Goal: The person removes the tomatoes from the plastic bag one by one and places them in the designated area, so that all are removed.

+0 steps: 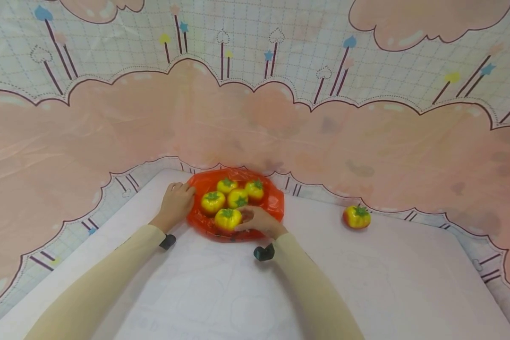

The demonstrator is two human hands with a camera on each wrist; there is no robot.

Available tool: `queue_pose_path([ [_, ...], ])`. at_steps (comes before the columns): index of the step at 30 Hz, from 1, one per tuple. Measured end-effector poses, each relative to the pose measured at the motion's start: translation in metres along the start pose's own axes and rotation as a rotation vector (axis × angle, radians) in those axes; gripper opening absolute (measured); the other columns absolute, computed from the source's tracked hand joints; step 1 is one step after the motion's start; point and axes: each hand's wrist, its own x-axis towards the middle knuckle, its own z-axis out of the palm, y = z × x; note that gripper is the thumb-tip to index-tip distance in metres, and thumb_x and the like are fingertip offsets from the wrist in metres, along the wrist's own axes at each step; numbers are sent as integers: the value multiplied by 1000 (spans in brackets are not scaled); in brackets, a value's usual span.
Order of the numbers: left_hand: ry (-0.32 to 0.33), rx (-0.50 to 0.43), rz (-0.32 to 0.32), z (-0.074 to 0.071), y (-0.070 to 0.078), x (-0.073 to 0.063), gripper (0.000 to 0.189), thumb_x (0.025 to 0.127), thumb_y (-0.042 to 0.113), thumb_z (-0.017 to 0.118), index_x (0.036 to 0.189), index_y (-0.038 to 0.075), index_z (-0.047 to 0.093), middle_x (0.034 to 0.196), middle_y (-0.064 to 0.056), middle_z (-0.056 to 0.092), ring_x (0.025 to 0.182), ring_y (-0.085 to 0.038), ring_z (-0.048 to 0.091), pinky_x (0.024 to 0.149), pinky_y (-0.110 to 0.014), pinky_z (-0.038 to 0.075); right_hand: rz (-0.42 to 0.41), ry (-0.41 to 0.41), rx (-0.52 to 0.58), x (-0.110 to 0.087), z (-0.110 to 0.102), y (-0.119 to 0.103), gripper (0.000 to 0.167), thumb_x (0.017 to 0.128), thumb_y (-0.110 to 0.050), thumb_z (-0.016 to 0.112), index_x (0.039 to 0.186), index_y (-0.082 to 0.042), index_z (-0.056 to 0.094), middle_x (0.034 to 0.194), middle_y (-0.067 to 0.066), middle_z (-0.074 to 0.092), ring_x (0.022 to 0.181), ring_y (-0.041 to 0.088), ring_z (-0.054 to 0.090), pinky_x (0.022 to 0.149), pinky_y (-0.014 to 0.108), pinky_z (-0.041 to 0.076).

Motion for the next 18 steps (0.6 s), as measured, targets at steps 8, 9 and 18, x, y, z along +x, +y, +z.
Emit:
queue_pose_path([
  [8,10,8,0,0,1,0,20,85,11,64,103,2,65,103,-18,66,100,-35,57,99,-51,42,-7,30,14,-3,-5,0,63,81,-15,72,138,-16,45,143,12,43,133,31,39,105,46,40],
  [9,12,9,2,1,1,0,20,85,11,64,103,2,65,103,-18,66,100,-35,57,99,-51,42,-6,31,22,-3,-6,-1,63,81,-15,72,138,-17,45,143,12,43,134,32,38,106,46,40],
  [18,31,6,7,2,0,0,18,85,11,64,101,2,64,100,-18,65,97,-34,57,98,-50,42,-26,61,25,-15,-15,-10,65,83,-18,70,140,-17,40,148,11,37,138,30,34,109,47,35],
])
